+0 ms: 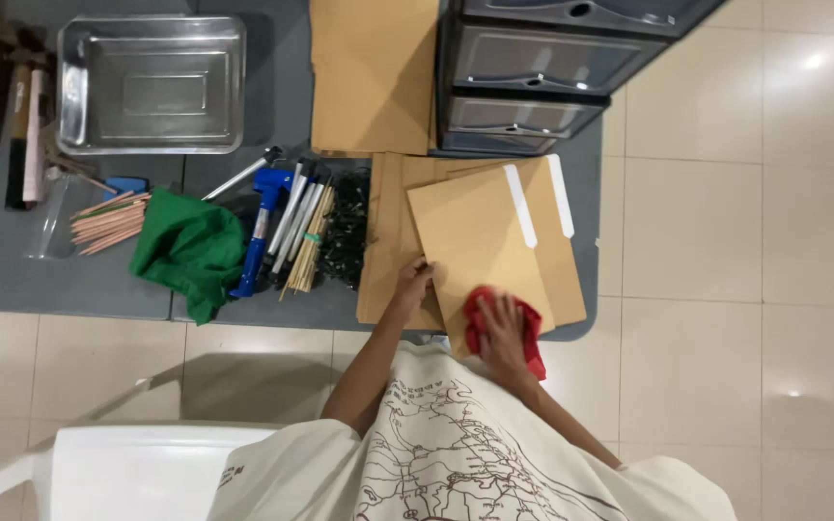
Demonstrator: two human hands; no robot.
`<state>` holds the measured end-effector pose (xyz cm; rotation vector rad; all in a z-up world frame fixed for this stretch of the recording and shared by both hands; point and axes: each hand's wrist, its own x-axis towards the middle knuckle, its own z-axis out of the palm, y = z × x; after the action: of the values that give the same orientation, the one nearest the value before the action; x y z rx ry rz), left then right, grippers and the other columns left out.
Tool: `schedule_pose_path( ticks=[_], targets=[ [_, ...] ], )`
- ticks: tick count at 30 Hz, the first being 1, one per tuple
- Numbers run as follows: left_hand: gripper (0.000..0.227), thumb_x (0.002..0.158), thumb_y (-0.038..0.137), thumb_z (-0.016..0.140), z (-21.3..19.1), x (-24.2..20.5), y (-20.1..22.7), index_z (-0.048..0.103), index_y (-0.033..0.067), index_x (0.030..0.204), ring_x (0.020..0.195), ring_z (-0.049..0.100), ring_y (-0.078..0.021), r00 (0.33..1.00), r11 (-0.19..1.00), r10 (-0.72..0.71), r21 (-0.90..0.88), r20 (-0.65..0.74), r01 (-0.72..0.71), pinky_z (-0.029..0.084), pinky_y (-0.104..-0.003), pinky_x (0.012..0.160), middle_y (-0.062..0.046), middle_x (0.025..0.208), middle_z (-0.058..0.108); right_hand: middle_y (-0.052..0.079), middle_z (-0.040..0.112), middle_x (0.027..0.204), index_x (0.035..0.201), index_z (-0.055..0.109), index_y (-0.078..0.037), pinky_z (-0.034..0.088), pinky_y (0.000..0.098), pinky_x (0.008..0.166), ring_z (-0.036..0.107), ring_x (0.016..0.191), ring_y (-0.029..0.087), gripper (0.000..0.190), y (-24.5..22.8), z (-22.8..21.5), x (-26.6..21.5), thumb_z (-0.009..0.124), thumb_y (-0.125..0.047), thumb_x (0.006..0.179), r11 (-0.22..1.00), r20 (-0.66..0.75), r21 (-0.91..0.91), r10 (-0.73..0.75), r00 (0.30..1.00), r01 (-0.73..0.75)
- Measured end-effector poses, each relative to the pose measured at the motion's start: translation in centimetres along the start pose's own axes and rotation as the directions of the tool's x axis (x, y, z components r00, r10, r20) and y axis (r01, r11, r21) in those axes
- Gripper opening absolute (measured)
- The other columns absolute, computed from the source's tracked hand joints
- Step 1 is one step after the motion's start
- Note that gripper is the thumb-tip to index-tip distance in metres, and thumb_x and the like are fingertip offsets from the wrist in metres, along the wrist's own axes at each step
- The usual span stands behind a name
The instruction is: The person wipes the surface of a flat piece of cardboard using a red cloth. They repeatedly rub the cloth over the cardboard, occasionally lifting and repositioning the cardboard to clean different areas. The person also picks up and stacks other pieces of cardboard nearby on the table.
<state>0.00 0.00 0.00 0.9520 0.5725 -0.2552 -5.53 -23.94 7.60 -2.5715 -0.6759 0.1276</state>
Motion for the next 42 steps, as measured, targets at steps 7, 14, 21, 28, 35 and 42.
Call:
schedule_pose_path(
  ticks=[7, 14, 21, 28, 35, 42],
  targets=[
    [0.027, 0.102, 0.029, 0.061, 3.3, -2.5, 1.6, 0.061, 0.0046, 0.115, 0.08, 0.073, -0.0193, 0.998, 0.989, -0.06, 0.137, 0.016, 0.057, 0.063, -0.037, 0.067, -0.008, 0.097, 0.072, 0.024, 0.031, 0.166, 0.158, 0.039, -0.008, 0.023, 0.0546, 0.122, 0.027, 0.153, 0.045, 0.061, 4.2, -4.2, 3.2, 0.051, -0.011, 0.098, 0.873, -0.145, 0.276, 0.451, 0.881, -0.402],
    [0.06, 0.097, 0.056, 0.055, 11.1, -9.2, 9.3, 0.054, 0.0092, 0.134, 0.105, 0.07, -0.023, 0.96, 0.996, -0.075, -0.02, 0.27, 0.083, 0.061, -0.042, 0.084, -0.008, 0.113, 0.069, 0.024, 0.049, 0.154, 0.157, 0.033, 0.0, 0.034, 0.0375, 0.118, 0.045, 0.145, 0.036, 0.066, -5.9, -14.5, 7.5, 0.059, -0.021, 0.1, 0.644, 0.028, 0.732, 0.301, 0.953, -0.224],
    [0.07, 0.101, 0.058, 0.055, 11.2, -10.7, 9.7, 0.055, 0.0005, 0.142, 0.118, 0.067, -0.0204, 0.905, 0.997, 0.076, -0.051, 0.418, -0.061, 0.058, -0.036, 0.095, -0.009, 0.13, 0.067, 0.024, 0.068, 0.122, 0.153, 0.048, -0.002, 0.053, 0.038, 0.094, 0.07, 0.111, 0.035, 0.066, -8.2, -20.3, 6.9, 0.063, -0.008, 0.088, 0.855, -0.031, 0.478, 0.247, 0.969, -0.203],
    [0.051, 0.092, 0.013, 0.074, 5.0, -3.5, 2.4, 0.037, 0.011, 0.126, 0.098, 0.064, -0.0167, 0.941, 0.982, 0.186, 0.066, -0.283, -0.175, 0.059, -0.032, 0.078, -0.007, 0.11, 0.06, 0.012, 0.069, 0.104, 0.134, 0.063, 0.001, 0.054, 0.032, 0.082, 0.064, 0.089, 0.016, 0.037, -4.6, -22.9, 6.2, 0.068, -0.012, 0.099, 0.615, -0.035, 0.747, 0.413, 0.91, -0.251],
    [0.017, 0.099, 0.005, 0.066, 1.8, -2.6, -0.2, 0.052, -0.0019, 0.106, 0.096, 0.067, -0.0163, 0.982, 0.965, 0.159, 0.193, 0.106, -0.177, 0.06, -0.031, 0.081, -0.01, 0.104, 0.067, 0.006, 0.07, 0.104, 0.126, 0.063, 0.001, 0.056, 0.0312, 0.081, 0.065, 0.09, 0.013, 0.03, 1.9, -18.6, 4.1, 0.066, -0.015, 0.101, 0.535, 0.055, 0.742, 0.554, 0.831, -0.405],
    [0.022, 0.099, 0.006, 0.063, 1.5, -1.4, -1.9, 0.063, -0.0012, 0.119, 0.091, 0.067, -0.0137, 0.985, 0.993, 0.102, 0.051, 0.142, -0.111, 0.059, -0.032, 0.079, -0.007, 0.107, 0.069, 0.014, 0.065, 0.125, 0.145, 0.048, 0.001, 0.055, 0.0366, 0.092, 0.064, 0.108, 0.023, 0.05, 0.2, -17.4, 4.0, 0.064, -0.02, 0.102, 0.548, -0.072, 0.778, 0.563, 0.823, -0.307]
  ],
)
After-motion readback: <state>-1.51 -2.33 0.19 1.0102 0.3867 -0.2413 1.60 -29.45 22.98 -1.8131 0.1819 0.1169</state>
